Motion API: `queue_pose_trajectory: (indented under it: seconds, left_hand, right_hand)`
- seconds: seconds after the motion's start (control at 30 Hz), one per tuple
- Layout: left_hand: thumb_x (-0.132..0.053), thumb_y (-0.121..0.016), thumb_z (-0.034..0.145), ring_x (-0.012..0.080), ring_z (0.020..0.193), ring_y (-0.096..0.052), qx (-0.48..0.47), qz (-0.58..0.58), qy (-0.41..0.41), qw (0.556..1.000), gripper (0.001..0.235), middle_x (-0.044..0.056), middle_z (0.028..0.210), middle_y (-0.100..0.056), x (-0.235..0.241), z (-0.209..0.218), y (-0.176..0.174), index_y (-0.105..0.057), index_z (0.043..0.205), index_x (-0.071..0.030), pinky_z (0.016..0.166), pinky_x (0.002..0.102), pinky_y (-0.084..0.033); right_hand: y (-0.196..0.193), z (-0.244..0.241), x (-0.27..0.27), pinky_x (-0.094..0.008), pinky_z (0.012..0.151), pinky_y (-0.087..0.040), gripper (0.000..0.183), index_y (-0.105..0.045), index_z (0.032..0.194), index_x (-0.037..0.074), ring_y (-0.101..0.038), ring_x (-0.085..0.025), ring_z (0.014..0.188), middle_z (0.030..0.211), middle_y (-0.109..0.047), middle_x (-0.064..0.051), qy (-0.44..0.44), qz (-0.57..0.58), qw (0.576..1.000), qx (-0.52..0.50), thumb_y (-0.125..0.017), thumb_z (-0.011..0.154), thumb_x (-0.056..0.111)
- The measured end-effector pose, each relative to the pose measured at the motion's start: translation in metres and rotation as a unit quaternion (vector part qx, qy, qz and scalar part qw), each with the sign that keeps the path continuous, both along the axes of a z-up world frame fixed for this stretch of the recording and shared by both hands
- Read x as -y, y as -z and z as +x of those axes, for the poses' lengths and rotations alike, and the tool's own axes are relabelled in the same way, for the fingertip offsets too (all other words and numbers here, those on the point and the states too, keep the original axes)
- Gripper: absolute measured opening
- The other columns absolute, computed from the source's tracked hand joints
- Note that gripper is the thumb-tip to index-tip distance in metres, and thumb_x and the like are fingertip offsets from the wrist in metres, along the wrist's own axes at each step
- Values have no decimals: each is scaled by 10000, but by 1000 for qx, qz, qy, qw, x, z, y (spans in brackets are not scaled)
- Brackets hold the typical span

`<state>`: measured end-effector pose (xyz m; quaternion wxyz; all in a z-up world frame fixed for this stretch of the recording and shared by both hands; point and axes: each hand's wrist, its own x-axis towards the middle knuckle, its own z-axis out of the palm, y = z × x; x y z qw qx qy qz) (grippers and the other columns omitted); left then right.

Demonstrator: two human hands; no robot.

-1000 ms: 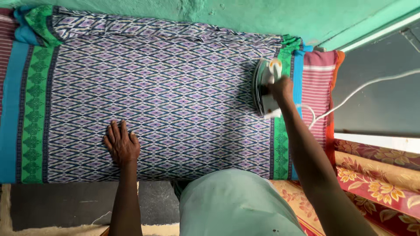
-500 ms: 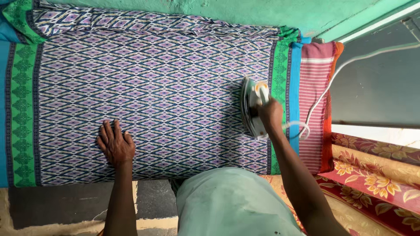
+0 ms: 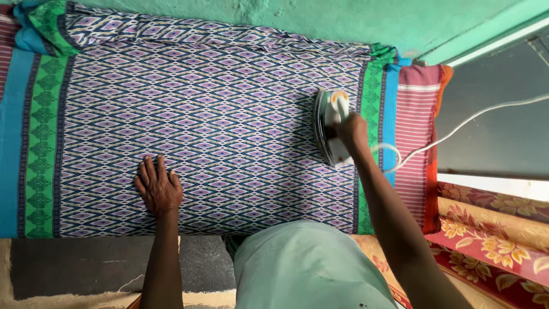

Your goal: The person irons a patterned fabric by hand, sliding the iron across the surface while using their other hand to hold the cloth flat.

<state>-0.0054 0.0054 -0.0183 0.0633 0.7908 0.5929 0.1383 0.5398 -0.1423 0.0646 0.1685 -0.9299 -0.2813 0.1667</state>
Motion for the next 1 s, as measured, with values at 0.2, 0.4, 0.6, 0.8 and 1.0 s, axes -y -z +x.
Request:
queue_pose_trajectory:
  seconds: [0.2,0.4,0.6,0.8,1.0]
  left_hand:
    - [-371,-420,1093,333,1594,-248,-22,-15,-3,1000,562,181,1714,-338,2,0,0,-464,1599,-131,1274,563,-127]
    - [-364,-413,1075,341,1588,-247,-21,-22,-5,1000,580,188,1702,-337,0,1,-1,-454,1606,-134,1269,569,-123]
    - [-380,-409,1066,338,1579,-242,-26,-10,-7,1000,593,180,1699,-331,1,-1,2,-452,1609,-147,1260,576,-121]
    - [-378,-402,1081,330,1585,-241,-5,-11,-11,1000,574,165,1700,-330,1,3,5,-452,1607,-151,1273,573,-118]
    - [-377,-409,1090,329,1590,-244,-15,-20,-10,1000,570,168,1715,-327,3,-1,3,-454,1610,-148,1268,579,-123]
  right_hand:
    - [-14,-76,73,-492,719,-585,396,-721,1039,-18,-744,-416,813,849,-723,-282,-14,6,1000,-2,-774,890,345]
    - [-23,-76,42,-509,723,-568,395,-716,1003,-24,-736,-438,800,836,-723,-284,21,6,1000,3,-785,823,322]
    - [-10,-30,-44,-515,787,-562,339,-732,1038,-7,-721,-452,883,898,-731,-276,1,70,995,71,-765,820,250]
    - [-9,-23,-45,-502,800,-570,422,-720,1047,-11,-724,-437,904,927,-729,-279,8,44,999,29,-810,759,283]
    - [2,-80,41,-522,783,-562,366,-719,1088,11,-713,-470,877,879,-723,-287,-40,14,999,24,-738,870,305]
